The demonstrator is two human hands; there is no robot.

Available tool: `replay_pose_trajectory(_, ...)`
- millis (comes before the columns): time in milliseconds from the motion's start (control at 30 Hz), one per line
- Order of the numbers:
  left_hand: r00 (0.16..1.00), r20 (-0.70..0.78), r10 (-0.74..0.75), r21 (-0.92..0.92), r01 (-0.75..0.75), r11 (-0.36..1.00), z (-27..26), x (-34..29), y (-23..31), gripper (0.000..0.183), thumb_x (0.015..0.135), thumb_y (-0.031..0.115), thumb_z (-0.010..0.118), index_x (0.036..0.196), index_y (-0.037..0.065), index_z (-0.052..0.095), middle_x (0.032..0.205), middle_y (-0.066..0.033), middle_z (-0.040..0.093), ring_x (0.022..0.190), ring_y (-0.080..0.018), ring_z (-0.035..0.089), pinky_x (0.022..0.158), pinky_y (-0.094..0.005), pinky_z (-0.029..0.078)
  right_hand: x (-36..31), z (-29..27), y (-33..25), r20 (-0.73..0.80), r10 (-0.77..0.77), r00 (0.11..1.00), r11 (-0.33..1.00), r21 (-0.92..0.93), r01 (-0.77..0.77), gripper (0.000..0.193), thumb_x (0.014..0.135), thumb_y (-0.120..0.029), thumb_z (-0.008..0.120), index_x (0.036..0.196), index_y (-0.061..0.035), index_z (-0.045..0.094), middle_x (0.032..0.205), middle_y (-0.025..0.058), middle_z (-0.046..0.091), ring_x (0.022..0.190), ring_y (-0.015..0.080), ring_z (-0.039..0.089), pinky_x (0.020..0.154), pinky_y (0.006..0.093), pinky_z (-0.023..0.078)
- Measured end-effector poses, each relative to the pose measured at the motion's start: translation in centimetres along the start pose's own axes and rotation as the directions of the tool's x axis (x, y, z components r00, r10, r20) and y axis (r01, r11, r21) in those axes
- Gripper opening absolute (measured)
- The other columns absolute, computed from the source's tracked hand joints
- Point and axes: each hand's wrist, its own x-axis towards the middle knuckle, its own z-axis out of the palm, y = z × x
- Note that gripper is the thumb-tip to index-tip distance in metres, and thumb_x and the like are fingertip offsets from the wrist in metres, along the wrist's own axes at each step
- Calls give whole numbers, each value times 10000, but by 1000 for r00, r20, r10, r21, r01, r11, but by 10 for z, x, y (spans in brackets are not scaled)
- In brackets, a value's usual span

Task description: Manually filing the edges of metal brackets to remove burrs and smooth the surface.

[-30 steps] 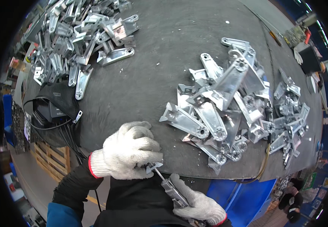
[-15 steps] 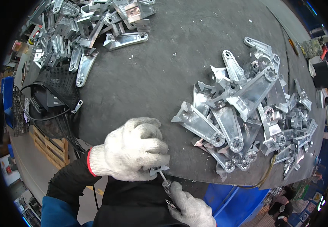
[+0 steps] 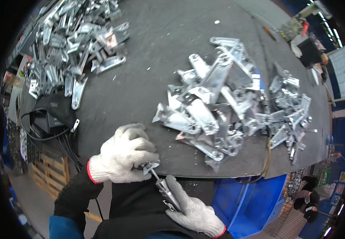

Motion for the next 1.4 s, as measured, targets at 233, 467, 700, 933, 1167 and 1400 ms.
replay_pose_trajectory(233,946,317,61,256,-148,955,-22,24,19,505,706,376,886,1170,257,729,1173,28,671,1163,-275,643,1014,-454,502,-51,-17,11,-60,196,979,959,-195,-204,1119,800,-401,866,1696,-173,235,1318,264,695,1208,452,679,1000,453,539)
replay_pose_trajectory(467,841,-425,-334,-503,87,860,-5,29,32,282,771,-80,881,920,20,664,1060,-112,700,942,-159,684,726,-280,574,-31,12,87,-476,-213,853,977,-126,173,1063,819,-250,830,1685,-78,240,1475,282,597,1086,399,744,924,422,598)
replay_pose_trajectory(700,841,-384,-382,199,479,855,5,-17,22,449,697,-45,890,1114,47,751,1028,-74,690,857,-197,690,791,-315,572,-35,10,76,-328,-114,938,993,0,120,1011,868,-282,785,1691,-108,224,1428,262,633,1122,417,726,966,467,579)
replay_pose_trajectory(933,865,-111,-490,491,476,729,16,20,63,300,827,219,827,1115,167,762,967,-68,727,947,-319,698,857,-431,551,-19,15,74,-155,-260,953,965,-89,248,1006,920,-259,768,1706,-84,165,1536,228,565,1114,343,731,983,405,577)
replay_pose_trajectory(1167,873,-208,-442,470,485,737,27,6,69,196,821,191,806,1002,136,754,928,-35,713,908,-298,686,815,-416,543,-2,10,65,-100,-372,923,927,-100,362,995,926,-263,742,1715,-134,148,1642,200,458,1289,378,659,1089,393,534)
replay_pose_trajectory(1400,915,-149,-376,535,394,747,30,5,71,170,813,164,807,955,139,717,900,-44,672,905,-292,664,828,-419,515,10,9,66,-196,-528,826,827,101,553,977,977,-254,689,1732,-244,69,1172,220,724,871,354,753,762,432,625)
